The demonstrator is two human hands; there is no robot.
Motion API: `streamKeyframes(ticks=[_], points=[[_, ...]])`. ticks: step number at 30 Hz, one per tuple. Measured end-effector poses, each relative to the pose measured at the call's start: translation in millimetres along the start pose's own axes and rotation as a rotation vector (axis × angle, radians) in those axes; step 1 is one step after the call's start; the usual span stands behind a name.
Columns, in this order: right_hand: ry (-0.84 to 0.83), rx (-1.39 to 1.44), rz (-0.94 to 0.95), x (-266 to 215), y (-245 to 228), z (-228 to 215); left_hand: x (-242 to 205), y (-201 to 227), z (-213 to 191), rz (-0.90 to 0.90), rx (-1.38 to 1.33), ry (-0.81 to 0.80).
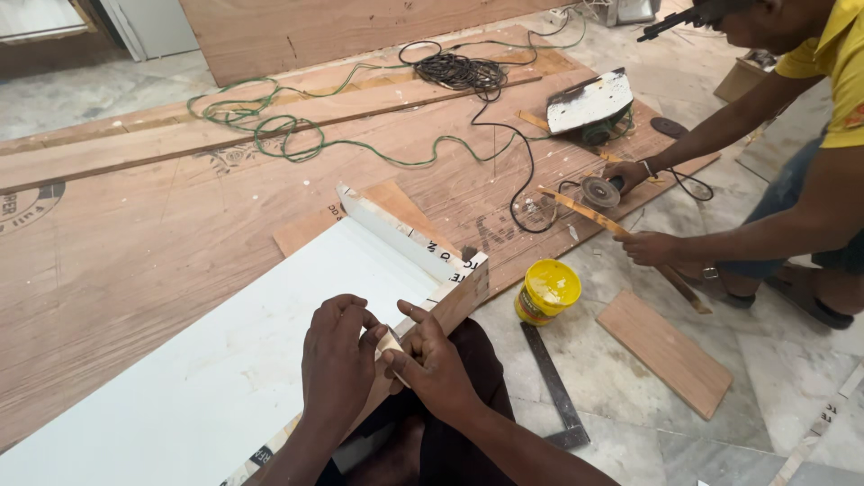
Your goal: The person sits on the floor and applies masking tape to the edges of a white wooden box. They carefully align and press the tape along the seams and corners, smoothing it down with their fingers. Another person is visible in the background working with a power tool.
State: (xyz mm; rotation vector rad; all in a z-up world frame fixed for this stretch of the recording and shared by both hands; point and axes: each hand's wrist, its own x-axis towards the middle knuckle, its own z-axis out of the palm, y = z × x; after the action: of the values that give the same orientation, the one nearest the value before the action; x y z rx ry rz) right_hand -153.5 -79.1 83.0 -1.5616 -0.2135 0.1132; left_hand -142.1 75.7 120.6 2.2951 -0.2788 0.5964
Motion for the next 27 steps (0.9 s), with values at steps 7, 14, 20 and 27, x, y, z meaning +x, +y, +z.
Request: streamKeyframes(ticks=[7,14,20,27], points=[[0.060,0.081,0.263,-11,-4,5,2,2,-17,0.101,-0.079,0.074],[-0.057,0.040,0.373,-31,27,10,9,-35,-34,-0.189,-0.087,-0.108],[-0.143,0.017,0.525,-44,65,20,-2,-78,-21,-0.377,-0.058,-0.435],[-0.083,0.070,0.531,-41,76,14,-11,-93,-4,-0.455,-0.156,-0.462]])
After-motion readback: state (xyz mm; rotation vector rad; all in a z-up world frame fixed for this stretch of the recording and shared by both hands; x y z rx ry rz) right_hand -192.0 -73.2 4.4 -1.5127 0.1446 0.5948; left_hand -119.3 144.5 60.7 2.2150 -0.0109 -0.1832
